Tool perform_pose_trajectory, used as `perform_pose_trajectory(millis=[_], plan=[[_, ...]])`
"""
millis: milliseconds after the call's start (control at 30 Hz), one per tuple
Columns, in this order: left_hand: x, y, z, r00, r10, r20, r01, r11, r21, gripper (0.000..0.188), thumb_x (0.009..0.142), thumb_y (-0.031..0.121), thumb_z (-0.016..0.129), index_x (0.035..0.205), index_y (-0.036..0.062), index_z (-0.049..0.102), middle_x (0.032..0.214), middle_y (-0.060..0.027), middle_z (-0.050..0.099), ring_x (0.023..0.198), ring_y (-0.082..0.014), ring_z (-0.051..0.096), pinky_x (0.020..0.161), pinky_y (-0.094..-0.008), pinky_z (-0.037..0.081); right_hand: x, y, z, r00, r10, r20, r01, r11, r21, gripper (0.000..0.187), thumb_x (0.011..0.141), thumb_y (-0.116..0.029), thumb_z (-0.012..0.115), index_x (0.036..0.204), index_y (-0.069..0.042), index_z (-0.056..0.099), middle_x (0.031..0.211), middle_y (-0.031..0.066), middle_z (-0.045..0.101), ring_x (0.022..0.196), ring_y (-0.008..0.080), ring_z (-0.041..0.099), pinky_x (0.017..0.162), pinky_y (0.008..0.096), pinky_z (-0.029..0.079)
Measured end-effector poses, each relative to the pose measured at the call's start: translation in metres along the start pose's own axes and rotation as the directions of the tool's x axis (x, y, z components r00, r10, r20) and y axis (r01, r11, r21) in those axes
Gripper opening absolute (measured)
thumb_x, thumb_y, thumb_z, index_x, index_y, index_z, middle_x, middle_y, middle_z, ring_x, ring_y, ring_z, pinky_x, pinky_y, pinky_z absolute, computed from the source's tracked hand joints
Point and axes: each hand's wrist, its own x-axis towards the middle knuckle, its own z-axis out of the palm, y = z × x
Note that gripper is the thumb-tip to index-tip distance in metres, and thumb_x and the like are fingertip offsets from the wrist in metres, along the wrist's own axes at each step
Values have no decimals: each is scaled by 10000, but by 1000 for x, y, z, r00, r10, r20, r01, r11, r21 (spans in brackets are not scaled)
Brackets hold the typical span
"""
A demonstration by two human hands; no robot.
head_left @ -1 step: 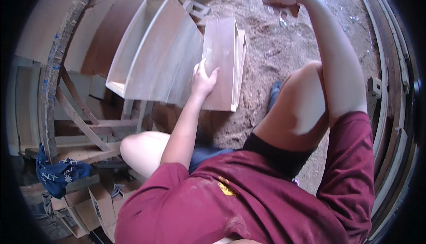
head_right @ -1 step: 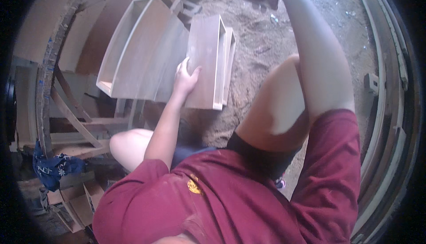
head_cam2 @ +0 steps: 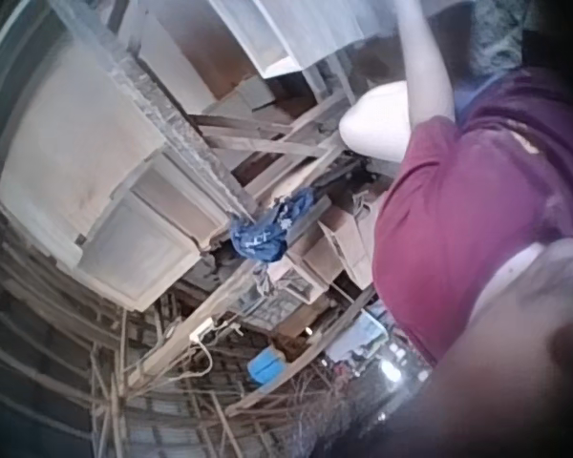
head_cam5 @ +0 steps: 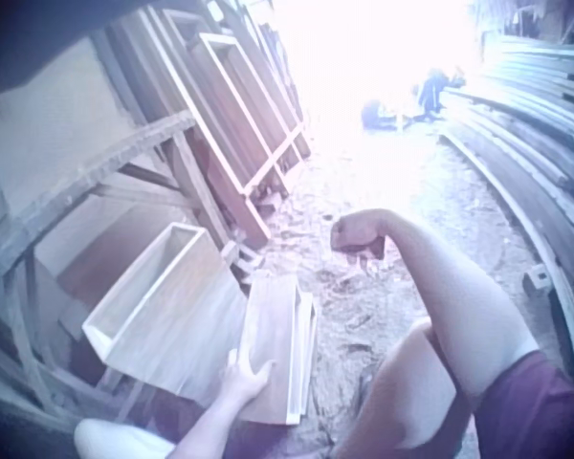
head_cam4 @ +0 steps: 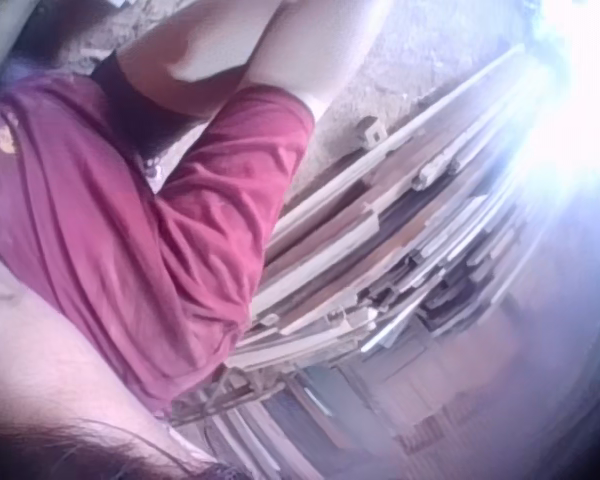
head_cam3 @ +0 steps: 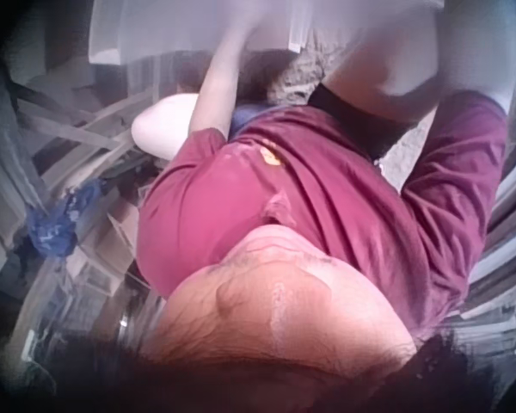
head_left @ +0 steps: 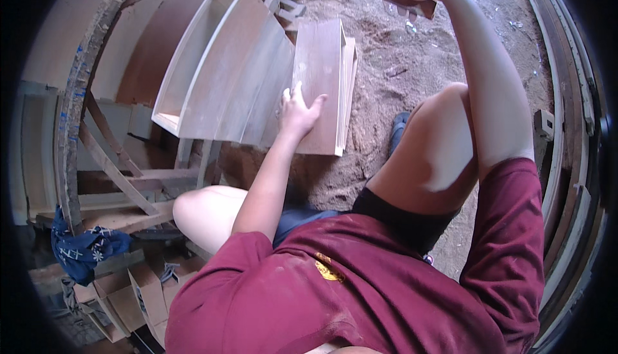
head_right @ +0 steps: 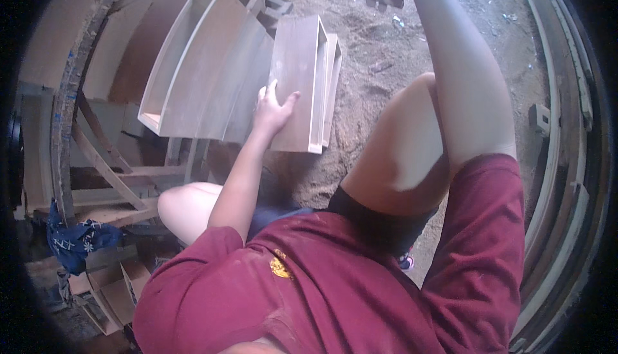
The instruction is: The person assembles a small wooden box by hand, fitting side panels into grooves and tapping them into place. They then stand, move the box, and handle a container of wood shavings before returning to the box.
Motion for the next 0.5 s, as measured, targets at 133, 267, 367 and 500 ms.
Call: perform_pose_trajectory(millis=[133, 267, 367, 500], plan=[[-30, 36, 4, 994, -108, 19, 95, 934, 345, 1223, 728, 707, 695, 1554, -4, 141, 1573, -355, 119, 1469, -462, 189, 1152, -616, 219, -10, -36, -16, 974, 77, 212, -118, 976, 185, 248, 900, -261, 497, 829, -60, 624, 773, 132, 655, 617, 257, 678, 447, 401, 529], [-23, 44, 9, 989, -134, 68, 101, 927, 360, 1288, 679, 645, 761, 1561, 0, 79, 1570, -369, 90, 1475, -477, 149, 1135, -640, 247, -4, -31, -17, 958, -26, 287, -33, 980, 197, 243, 903, -252, 499, 842, -47, 615, 796, 145, 665, 636, 261, 687, 448, 401, 535], [-18, 32, 7, 986, -158, 56, 132, 938, 321, 1297, 647, 580, 798, 1569, 34, 68, 1581, -347, 92, 1476, -468, 158, 1128, -634, 279, -9, -46, -10, 968, 32, 247, -81, 978, 193, 258, 918, -266, 500, 853, -45, 615, 842, 163, 685, 671, 276, 705, 473, 418, 556], [-5, 8, 5, 988, -148, 42, 134, 963, 235, 1327, 592, 560, 826, 1581, 85, 80, 1591, -320, 103, 1470, -471, 179, 1144, -628, 263, -10, -33, -8, 958, 71, 276, -145, 955, 257, 272, 938, -287, 509, 875, -48, 622, 882, 172, 695, 695, 287, 716, 495, 439, 568]])
